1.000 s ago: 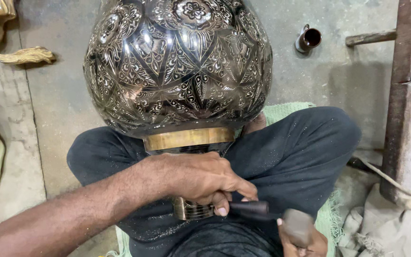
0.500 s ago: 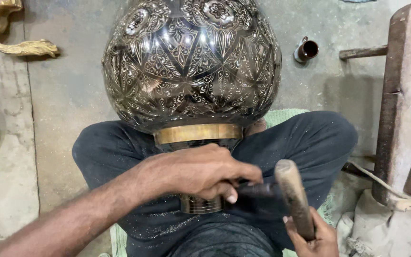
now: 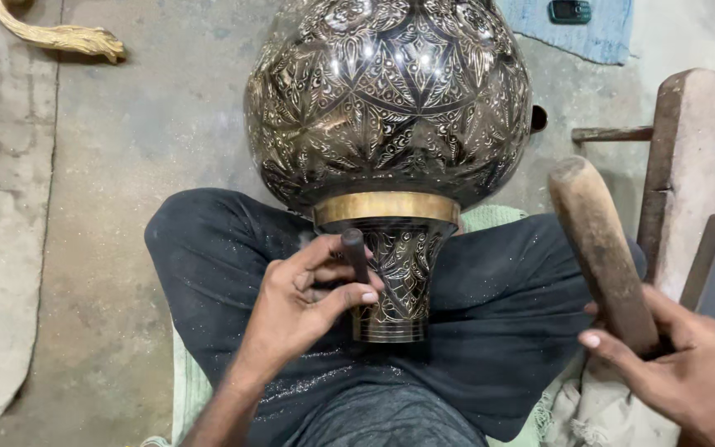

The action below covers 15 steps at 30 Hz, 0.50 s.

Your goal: The person is engraving a decorative pattern onto the neck of a large metal vase using a chisel and a wooden mallet. They repeatedly strike the chisel to create fine lines and details on the surface.

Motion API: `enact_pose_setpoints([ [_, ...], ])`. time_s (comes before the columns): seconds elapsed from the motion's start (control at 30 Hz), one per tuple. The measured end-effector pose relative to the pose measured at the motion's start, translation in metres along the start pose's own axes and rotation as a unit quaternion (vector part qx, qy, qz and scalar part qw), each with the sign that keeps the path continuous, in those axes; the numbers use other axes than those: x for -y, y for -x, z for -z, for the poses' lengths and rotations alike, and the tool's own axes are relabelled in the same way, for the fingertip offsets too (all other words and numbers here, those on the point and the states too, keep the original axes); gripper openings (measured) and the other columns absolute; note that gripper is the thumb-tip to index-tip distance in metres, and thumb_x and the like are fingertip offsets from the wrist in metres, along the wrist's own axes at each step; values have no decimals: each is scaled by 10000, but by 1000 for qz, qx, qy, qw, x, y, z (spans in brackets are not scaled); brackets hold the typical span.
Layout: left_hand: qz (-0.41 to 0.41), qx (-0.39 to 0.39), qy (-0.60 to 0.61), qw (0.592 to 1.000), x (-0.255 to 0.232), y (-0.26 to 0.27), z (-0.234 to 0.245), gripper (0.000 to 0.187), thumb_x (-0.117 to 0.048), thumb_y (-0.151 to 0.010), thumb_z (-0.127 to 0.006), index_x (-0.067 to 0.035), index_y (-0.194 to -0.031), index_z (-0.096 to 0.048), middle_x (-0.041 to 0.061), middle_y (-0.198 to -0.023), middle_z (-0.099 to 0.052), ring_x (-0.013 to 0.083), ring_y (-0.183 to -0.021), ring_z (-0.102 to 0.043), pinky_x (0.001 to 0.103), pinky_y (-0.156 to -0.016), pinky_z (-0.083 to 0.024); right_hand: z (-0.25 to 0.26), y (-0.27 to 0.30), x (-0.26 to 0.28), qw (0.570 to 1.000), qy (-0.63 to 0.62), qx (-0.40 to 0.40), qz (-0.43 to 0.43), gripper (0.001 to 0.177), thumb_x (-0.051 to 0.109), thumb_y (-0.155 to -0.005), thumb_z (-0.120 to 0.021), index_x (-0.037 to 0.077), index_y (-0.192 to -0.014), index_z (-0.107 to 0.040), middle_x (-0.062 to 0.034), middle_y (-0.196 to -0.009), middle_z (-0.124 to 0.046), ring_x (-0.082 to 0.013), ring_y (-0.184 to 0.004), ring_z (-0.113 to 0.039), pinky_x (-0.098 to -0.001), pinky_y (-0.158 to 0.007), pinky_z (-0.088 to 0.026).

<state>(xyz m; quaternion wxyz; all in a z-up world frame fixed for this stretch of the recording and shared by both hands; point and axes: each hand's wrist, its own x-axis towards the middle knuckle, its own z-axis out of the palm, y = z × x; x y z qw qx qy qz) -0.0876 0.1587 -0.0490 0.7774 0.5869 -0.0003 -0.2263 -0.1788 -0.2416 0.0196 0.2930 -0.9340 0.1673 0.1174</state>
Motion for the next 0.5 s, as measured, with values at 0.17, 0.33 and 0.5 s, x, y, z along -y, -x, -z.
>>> enact_pose_setpoints([
  [0.17,-37,-38,12,999,8,8,-16,358,33,-875,-733,51,-1221,-647,131,-968,-811,164,-915,-779,298,-820,-649,38,-39,80,979,203,30,14,395,241,-829,-856,43,-1146,-728,-113,-765,-721,-186,-650,-732,-323,-601,-590],
  [0.33,-81,-53,1,995,18,14,-22,376,49,-915,-683,52,-1287,-638,122,-986,-806,150,-937,-789,285,-848,-656,40,-72,148,927,360,55,94,438,153,-763,-805,111,-1190,-721,-107,-809,-752,-188,-665,-749,-340,-628,-600],
  [0.5,-81,-82,-2,993,20,13,-27,444,39,-898,-717,34,-1331,-623,112,-978,-811,145,-905,-786,267,-800,-647,30,-87,186,832,532,68,142,415,231,-759,-797,181,-1154,-682,-38,-813,-750,-221,-746,-753,-375,-681,-590],
])
